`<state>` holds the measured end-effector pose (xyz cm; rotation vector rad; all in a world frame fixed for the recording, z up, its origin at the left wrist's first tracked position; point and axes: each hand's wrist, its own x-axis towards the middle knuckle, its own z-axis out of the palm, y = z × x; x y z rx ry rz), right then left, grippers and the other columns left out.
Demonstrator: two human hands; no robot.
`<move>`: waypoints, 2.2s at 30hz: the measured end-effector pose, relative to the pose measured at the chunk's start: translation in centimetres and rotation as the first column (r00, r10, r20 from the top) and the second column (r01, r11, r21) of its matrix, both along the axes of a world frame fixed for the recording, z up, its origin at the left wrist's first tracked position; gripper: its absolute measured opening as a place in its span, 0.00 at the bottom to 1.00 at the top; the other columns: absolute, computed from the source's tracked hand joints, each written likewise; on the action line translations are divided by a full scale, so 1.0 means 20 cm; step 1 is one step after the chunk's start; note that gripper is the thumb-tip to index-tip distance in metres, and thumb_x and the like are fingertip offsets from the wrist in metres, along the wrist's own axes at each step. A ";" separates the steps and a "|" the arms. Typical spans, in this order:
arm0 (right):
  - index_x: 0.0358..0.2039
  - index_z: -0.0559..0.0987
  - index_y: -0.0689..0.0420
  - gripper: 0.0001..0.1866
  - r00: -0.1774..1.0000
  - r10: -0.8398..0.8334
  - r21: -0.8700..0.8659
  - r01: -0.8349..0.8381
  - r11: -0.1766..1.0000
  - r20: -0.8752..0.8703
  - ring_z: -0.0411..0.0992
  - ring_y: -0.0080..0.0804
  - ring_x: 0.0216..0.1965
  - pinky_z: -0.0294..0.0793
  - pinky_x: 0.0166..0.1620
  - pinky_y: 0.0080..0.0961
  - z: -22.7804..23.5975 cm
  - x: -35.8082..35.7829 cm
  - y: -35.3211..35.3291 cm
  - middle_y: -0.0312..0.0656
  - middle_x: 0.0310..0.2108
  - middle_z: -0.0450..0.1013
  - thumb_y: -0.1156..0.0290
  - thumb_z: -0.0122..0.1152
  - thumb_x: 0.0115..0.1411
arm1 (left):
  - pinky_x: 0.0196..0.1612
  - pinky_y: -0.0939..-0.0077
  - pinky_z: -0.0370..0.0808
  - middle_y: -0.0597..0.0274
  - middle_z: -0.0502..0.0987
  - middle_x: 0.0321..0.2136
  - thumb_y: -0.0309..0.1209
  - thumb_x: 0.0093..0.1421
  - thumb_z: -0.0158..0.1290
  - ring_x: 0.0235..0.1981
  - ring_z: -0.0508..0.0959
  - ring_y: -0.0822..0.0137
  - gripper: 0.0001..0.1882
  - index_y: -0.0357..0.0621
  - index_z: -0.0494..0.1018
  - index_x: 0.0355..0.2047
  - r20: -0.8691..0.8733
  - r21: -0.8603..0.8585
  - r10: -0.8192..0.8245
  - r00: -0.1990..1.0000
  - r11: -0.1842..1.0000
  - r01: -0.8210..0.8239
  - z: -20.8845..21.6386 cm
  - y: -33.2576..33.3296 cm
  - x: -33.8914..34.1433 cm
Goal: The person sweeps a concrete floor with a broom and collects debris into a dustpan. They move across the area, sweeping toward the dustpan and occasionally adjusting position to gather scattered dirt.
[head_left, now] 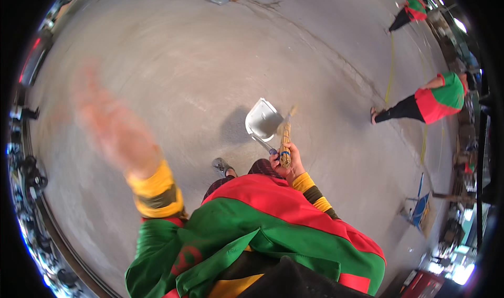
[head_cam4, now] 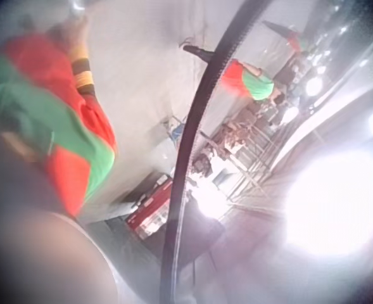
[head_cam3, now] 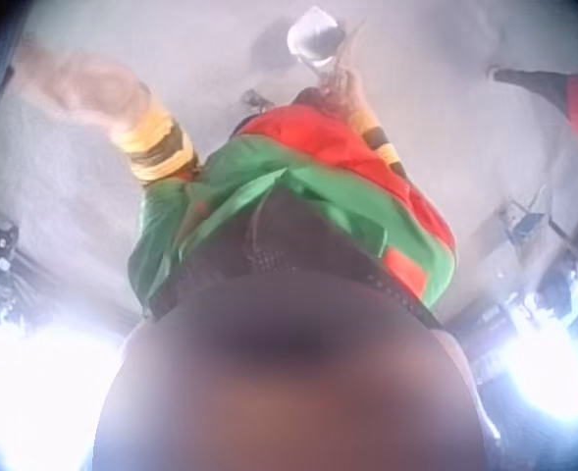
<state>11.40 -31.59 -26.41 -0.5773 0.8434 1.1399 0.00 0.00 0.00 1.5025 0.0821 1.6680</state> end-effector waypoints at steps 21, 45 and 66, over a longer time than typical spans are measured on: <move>0.30 0.72 0.61 0.15 0.592 0.673 -0.303 -0.607 0.734 0.444 0.67 0.25 0.22 0.67 0.25 0.22 -0.37 0.35 -0.07 0.36 0.22 0.69 0.61 0.57 0.48 | 0.24 0.76 0.70 0.61 0.72 0.22 0.39 0.50 0.55 0.22 0.73 0.68 0.15 0.40 0.70 0.31 0.100 -0.967 -0.961 0.259 -0.155 -0.201 -1.96 -1.06 0.68; 0.36 0.71 0.62 0.22 0.736 0.649 0.244 -0.677 0.695 0.195 0.71 0.46 0.36 0.70 0.43 0.48 -1.19 1.14 -0.35 0.52 0.32 0.70 0.59 0.58 0.44 | 0.08 0.78 0.55 0.72 0.58 0.07 0.34 0.57 0.36 0.05 0.57 0.74 0.16 0.54 0.61 0.12 0.363 -0.868 -0.717 0.595 -0.493 -0.065 -2.93 -1.47 1.14; 0.33 0.66 0.58 0.09 0.852 0.522 0.416 -0.465 0.781 -0.028 0.65 0.20 0.19 0.67 0.20 0.16 -2.26 1.89 -0.11 0.36 0.19 0.64 0.72 0.53 0.52 | 0.17 0.82 0.67 0.65 0.66 0.16 0.25 0.52 0.45 0.13 0.65 0.73 0.03 0.43 0.62 0.24 0.126 -0.845 -0.300 0.945 -0.532 -0.057 -3.60 -0.71 0.72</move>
